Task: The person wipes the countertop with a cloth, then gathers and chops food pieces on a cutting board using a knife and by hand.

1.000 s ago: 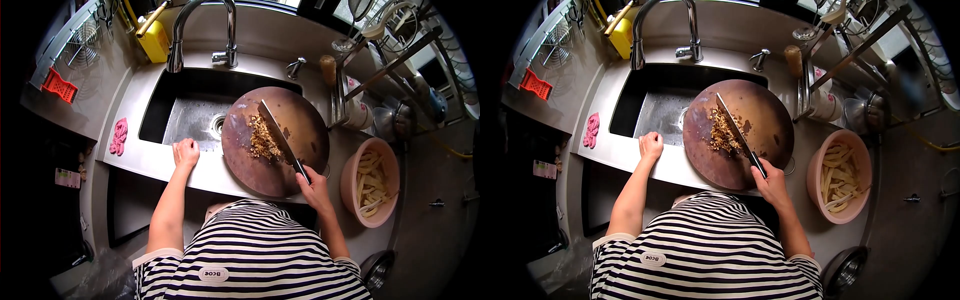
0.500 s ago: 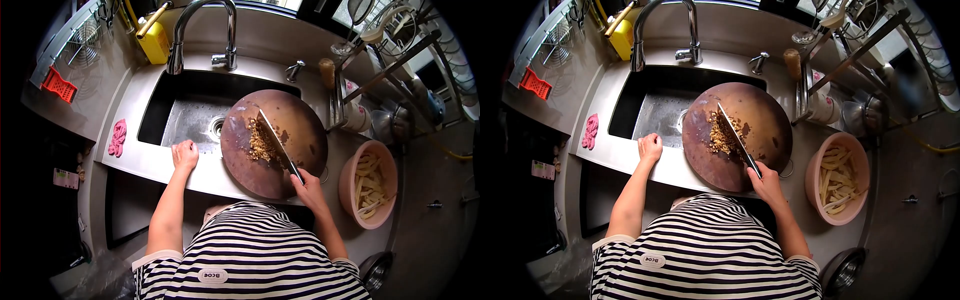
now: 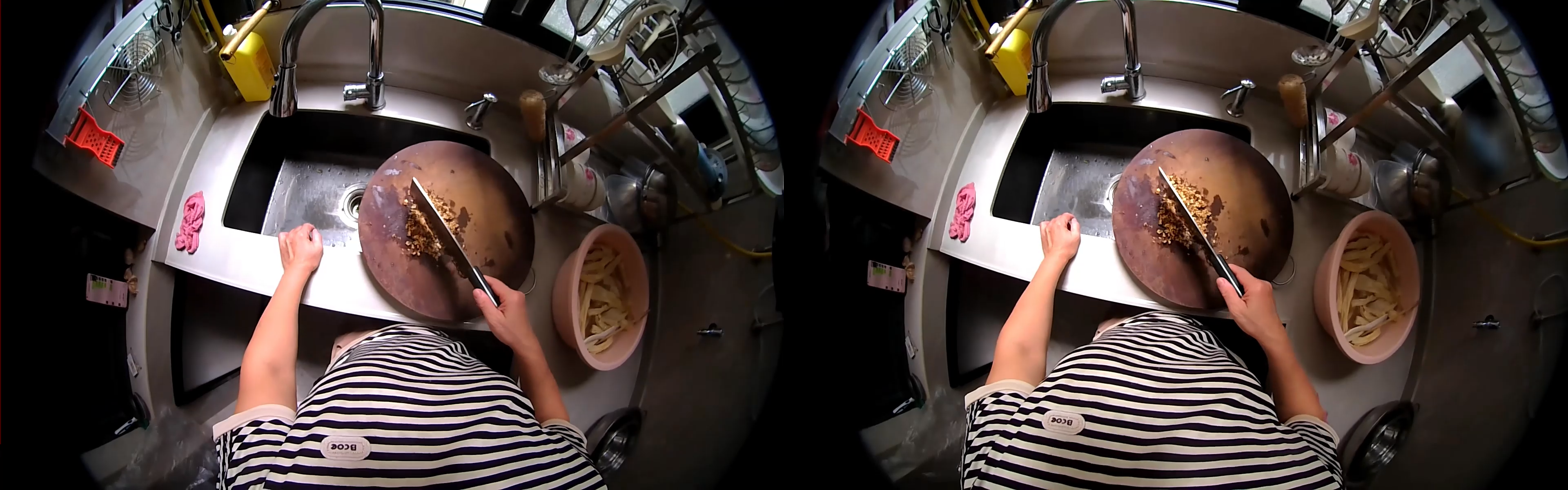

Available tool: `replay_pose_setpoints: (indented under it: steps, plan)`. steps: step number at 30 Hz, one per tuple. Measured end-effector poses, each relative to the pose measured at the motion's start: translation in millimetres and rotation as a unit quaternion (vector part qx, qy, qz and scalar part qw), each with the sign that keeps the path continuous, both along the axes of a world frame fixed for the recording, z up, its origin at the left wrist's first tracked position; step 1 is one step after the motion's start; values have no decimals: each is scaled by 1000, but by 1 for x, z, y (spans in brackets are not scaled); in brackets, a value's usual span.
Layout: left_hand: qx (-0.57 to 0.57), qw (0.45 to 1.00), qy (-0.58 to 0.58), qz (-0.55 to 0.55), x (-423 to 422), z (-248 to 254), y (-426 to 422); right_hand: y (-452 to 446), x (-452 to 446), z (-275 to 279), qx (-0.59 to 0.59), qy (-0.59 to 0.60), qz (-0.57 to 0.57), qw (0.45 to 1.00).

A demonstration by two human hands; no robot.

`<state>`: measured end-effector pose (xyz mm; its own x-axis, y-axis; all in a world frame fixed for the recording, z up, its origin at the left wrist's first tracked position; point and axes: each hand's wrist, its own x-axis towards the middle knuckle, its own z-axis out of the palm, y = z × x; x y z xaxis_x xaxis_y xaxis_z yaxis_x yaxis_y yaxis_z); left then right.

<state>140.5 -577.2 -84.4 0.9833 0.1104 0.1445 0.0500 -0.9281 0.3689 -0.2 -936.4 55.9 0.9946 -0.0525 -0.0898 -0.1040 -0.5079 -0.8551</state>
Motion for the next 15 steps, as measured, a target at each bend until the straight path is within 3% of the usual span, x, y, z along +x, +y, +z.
replay_pose_setpoints:
  steps: [2,5,9,15]
  plan:
    - [-3,1000,-3,-3,0,1,-2,1,0,3,28,-28,-12,999]
    - [1,1000,2,-3,0,3,-2,3,4,8,-24,-4,-7,1000]
    - [-4,1000,-6,0,1,0,0,-6,4,-18,-28,-53,-2,998]
    - [-3,1000,8,-4,1,4,-1,-1,3,0,-20,-32,-1,999]
